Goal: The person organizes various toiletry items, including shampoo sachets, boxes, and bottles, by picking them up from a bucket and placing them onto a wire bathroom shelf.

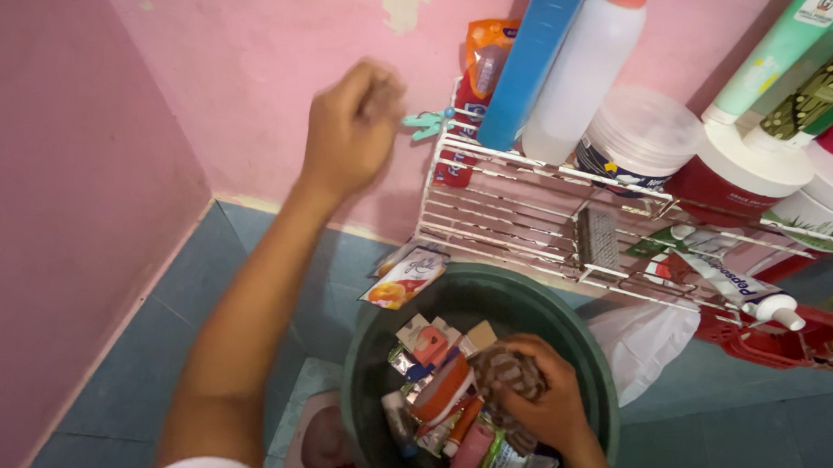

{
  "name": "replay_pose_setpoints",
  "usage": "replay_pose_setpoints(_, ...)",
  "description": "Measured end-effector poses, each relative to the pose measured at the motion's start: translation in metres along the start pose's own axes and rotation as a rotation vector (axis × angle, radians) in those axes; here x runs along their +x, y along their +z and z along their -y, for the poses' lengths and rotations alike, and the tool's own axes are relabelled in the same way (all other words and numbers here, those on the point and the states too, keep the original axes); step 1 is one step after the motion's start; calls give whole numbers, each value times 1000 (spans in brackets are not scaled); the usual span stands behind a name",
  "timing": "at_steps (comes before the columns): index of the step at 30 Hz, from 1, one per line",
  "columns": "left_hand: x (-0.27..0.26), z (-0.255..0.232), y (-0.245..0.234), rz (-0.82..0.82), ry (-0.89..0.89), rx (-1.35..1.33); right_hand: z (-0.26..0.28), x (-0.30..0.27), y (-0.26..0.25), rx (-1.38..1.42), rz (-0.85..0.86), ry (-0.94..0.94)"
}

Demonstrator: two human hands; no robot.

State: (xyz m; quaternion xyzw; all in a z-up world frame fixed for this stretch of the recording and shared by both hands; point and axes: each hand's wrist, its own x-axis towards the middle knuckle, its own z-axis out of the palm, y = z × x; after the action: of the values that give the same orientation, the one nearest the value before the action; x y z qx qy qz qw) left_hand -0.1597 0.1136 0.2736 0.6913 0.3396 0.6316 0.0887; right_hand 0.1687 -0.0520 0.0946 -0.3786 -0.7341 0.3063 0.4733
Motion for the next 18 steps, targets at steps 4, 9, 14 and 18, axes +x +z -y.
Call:
replay_pose_setpoints(4,-38,32,10,188,-138,6,-2,-3,-2,54,-7,43)
replay_pose_setpoints(9,-41,59,27,329,13,65,-5,-3,1,-19,-3,8)
replay_pose_setpoints(14,-36,59,45,377,-120,359,-9,-6,0,14,3,39)
replay_pose_setpoints(18,-35,61,54,316,-48,426,-10,-9,-2,47,-13,78)
